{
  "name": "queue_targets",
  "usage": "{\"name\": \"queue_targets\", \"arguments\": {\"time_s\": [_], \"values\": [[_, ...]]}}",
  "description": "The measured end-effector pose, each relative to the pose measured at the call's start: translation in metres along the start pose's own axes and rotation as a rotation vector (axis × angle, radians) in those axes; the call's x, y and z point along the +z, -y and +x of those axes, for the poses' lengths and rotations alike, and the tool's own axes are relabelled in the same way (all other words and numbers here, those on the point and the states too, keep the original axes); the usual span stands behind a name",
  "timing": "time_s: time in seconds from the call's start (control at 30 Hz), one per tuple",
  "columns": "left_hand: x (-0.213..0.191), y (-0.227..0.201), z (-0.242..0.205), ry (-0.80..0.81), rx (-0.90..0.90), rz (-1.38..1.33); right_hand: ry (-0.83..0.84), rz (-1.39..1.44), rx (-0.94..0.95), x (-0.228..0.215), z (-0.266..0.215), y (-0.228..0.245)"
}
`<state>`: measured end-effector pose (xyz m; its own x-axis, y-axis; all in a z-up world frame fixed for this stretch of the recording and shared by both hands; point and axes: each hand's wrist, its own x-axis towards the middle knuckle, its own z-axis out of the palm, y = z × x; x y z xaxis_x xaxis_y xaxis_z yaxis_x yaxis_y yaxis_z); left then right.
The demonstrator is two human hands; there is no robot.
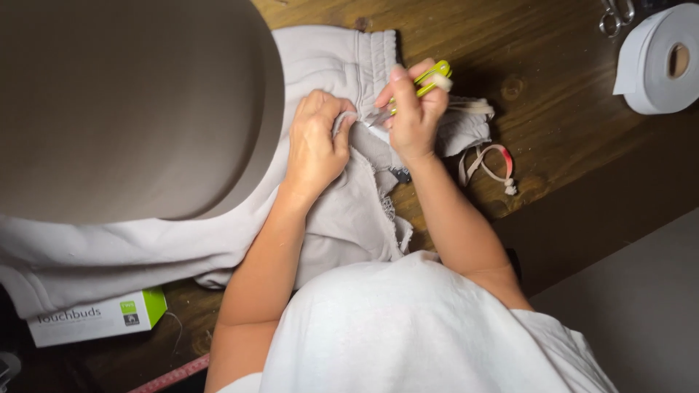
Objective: The person uses a yellow utility knife to cut the waistband of a pair of light gray sweatpants laid on a wooden table. The person holds the fabric with one hand while carefully cutting along the seam with the other.
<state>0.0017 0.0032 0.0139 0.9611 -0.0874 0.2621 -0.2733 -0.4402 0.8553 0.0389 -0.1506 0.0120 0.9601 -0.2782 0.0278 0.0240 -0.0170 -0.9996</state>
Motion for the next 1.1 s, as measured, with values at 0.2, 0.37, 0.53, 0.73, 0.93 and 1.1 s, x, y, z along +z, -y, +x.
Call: {"name": "queue_targets", "arguments": {"time_s": [0.2,0.37,0.53,0.73,0.93,1.1], "values": [[0.001,0.001,-0.001,-0.003,-0.068,-0.046,0.011,-0.020,-0.044,0.005,-0.003,0.004],[0.000,-0.002,-0.001,-0.013,-0.062,-0.066,0.028,-0.041,-0.041,0.005,-0.003,0.004],[0.000,-0.002,-0.003,0.003,-0.059,-0.110,0.044,-0.021,-0.036,0.005,-0.007,0.000],[0.010,0.007,-0.004,0.017,-0.105,-0.319,0.053,0.039,-0.086,0.006,-0.008,0.000],[0.027,0.017,-0.009,-0.098,-0.080,-0.373,0.179,0.068,-0.271,0.002,-0.011,0.005],[0.016,0.000,-0.006,-0.159,-0.121,-0.245,0.112,0.202,-0.133,0.000,-0.001,0.007]]}}
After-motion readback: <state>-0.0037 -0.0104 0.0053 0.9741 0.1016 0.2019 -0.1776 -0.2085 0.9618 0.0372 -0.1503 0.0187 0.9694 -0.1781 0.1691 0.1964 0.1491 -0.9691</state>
